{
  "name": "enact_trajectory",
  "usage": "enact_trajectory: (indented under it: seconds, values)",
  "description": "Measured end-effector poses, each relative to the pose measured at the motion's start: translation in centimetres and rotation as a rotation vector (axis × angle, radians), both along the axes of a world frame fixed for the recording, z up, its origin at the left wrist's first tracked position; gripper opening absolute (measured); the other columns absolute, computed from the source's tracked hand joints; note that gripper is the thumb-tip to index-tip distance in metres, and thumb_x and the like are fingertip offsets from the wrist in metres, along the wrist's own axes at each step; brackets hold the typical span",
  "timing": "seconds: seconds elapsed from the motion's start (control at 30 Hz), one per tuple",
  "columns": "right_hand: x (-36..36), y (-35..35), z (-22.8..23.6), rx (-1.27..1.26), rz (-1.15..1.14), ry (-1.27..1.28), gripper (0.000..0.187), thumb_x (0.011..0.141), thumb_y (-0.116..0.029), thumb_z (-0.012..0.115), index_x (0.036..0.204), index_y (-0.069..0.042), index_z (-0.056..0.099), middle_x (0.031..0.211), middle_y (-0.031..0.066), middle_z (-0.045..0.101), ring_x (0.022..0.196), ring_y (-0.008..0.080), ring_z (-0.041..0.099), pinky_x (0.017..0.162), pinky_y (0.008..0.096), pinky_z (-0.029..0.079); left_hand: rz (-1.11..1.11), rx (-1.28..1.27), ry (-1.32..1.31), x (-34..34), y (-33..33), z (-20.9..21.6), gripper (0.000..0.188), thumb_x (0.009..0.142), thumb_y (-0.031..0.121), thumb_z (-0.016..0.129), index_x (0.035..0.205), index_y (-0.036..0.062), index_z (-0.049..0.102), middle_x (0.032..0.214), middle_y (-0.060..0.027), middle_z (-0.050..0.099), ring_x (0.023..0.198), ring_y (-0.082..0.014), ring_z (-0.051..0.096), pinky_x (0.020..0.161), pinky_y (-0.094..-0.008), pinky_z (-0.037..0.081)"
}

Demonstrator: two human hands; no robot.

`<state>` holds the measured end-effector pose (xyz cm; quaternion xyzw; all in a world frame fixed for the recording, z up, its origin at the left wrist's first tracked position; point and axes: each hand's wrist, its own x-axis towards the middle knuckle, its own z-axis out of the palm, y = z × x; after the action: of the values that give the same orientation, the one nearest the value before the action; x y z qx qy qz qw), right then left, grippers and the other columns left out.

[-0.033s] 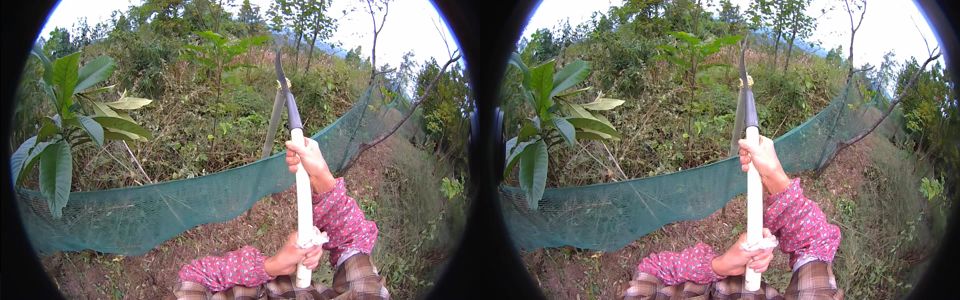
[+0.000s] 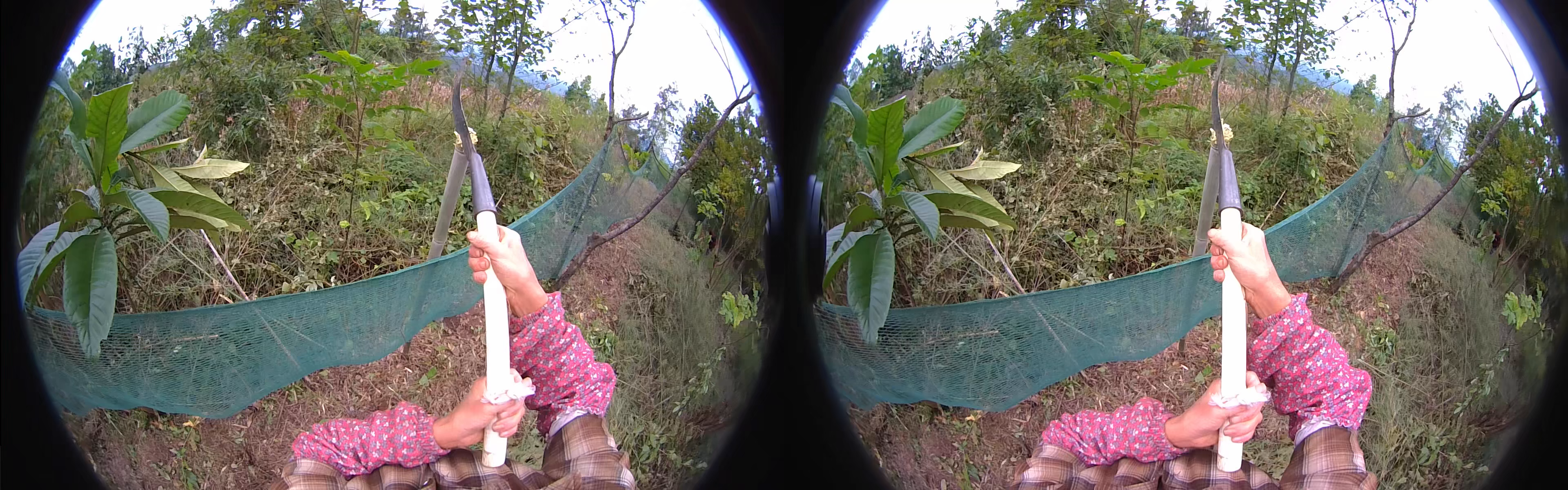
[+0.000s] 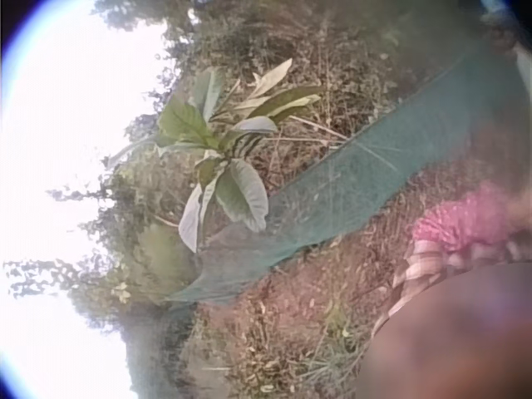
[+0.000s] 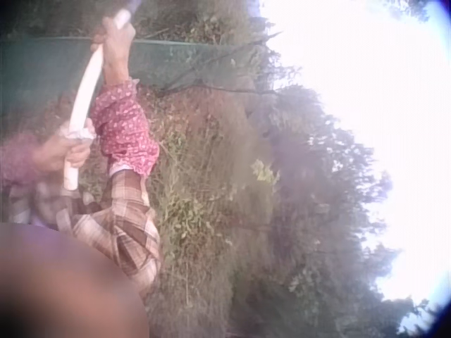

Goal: The person wraps a white material around a wooden fence post, then uses a sickle to cut and remove a protruding branch. They continue to adjust the wrapping and clear debris near the base of the post.

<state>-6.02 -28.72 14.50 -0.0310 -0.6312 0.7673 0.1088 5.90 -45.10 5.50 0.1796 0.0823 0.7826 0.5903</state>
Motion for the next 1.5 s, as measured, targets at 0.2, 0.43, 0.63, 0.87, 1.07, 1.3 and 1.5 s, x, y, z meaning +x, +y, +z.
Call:
enact_trajectory:
  seconds: [0.2, 0.43, 0.63, 0.87, 1.07, 1.3, 1.5]
  values:
    - [-2.7, -0.8, -3.8, 0.112, -0.171, -0.12, 0.017, 0.085, -0.009, 0.058, 0.091, -0.006, 0.043, 0.062, 0.0009, 0.042, 0.044, 0.0084, 0.041, 0.037, 0.0246, 0.037, 0.358, -0.705, 0.493, -6.1, 4.0, -7.9, 0.008, 0.083, 0.006, 0.059, 0.089, 0.0027, 0.054, 0.06, -0.0006, 0.05, 0.048, -0.0087, 0.048, 0.042, -0.0249, 0.039]
    - [-2.5, 0.0, 0.3, 0.261, -0.198, 0.343, 0.017, 0.083, -0.006, 0.06, 0.092, -0.001, 0.046, 0.062, 0.0009, 0.05, 0.041, 0.0079, 0.048, 0.034, 0.0223, 0.04, 0.263, -0.231, 0.423, -6.3, 4.4, -4.2, 0.011, 0.085, 0.006, 0.06, 0.085, 0.0022, 0.05, 0.052, 0.0, 0.047, 0.038, -0.0087, 0.044, 0.034, -0.0247, 0.033]
    - [3.5, -4.4, 18.9, 0.59, -0.339, 0.805, 0.014, 0.087, -0.011, 0.056, 0.093, 0.001, 0.05, 0.062, 0.0004, 0.049, 0.042, 0.0039, 0.044, 0.034, 0.0171, 0.037, 0.359, 0.074, 0.811, -8.4, 4.9, 9.4, 0.021, 0.076, 0.013, 0.072, 0.072, 0.0028, 0.054, 0.065, -0.0012, 0.057, 0.048, -0.0059, 0.049, 0.041, -0.0242, 0.038]
    - [0.0, -4.8, 4.0, 0.19, -0.271, -0.271, 0.022, 0.083, -0.007, 0.06, 0.099, -0.003, 0.046, 0.063, 0.0012, 0.044, 0.044, 0.0085, 0.043, 0.038, 0.0241, 0.038, -0.067, -0.091, -0.061, -1.1, -1.1, 3.8, 0.009, 0.09, 0.005, 0.048, 0.098, 0.0033, 0.043, 0.055, 0.0031, 0.037, 0.043, -0.0077, 0.037, 0.039, -0.0256, 0.034]
    - [-0.3, -0.2, -1.2, -0.116, 0.05, 0.035, 0.019, 0.082, -0.004, 0.058, 0.094, -0.003, 0.044, 0.063, 0.0022, 0.043, 0.044, 0.0095, 0.042, 0.038, 0.0256, 0.037, 0.058, -0.084, 0.045, -0.8, 1.6, -2.2, 0.007, 0.09, 0.002, 0.046, 0.098, 0.0019, 0.045, 0.054, 0.0012, 0.038, 0.041, -0.0084, 0.036, 0.038, -0.0262, 0.034]
    - [-1.9, -1.2, -4.4, 0.037, -0.161, 0.031, 0.018, 0.081, -0.002, 0.059, 0.088, -0.004, 0.043, 0.059, 0.0005, 0.045, 0.041, 0.0086, 0.042, 0.036, 0.0234, 0.038, 0.313, -0.573, 0.45, -5.5, 3.5, -8.5, 0.003, 0.079, 0.001, 0.061, 0.077, 0.0004, 0.059, 0.06, -0.0035, 0.055, 0.044, -0.0088, 0.051, 0.036, -0.0276, 0.039]
    - [5.8, -2.2, 14.1, 0.686, -0.419, 0.746, 0.014, 0.084, -0.005, 0.058, 0.093, 0.001, 0.049, 0.062, 0.0014, 0.052, 0.038, 0.0056, 0.044, 0.034, 0.021, 0.036, 0.584, 0.134, 0.959, -7.9, 6.6, 5.2, 0.009, 0.072, -0.002, 0.06, 0.078, -0.0006, 0.054, 0.065, -0.0011, 0.057, 0.059, -0.0077, 0.055, 0.054, -0.0254, 0.046]
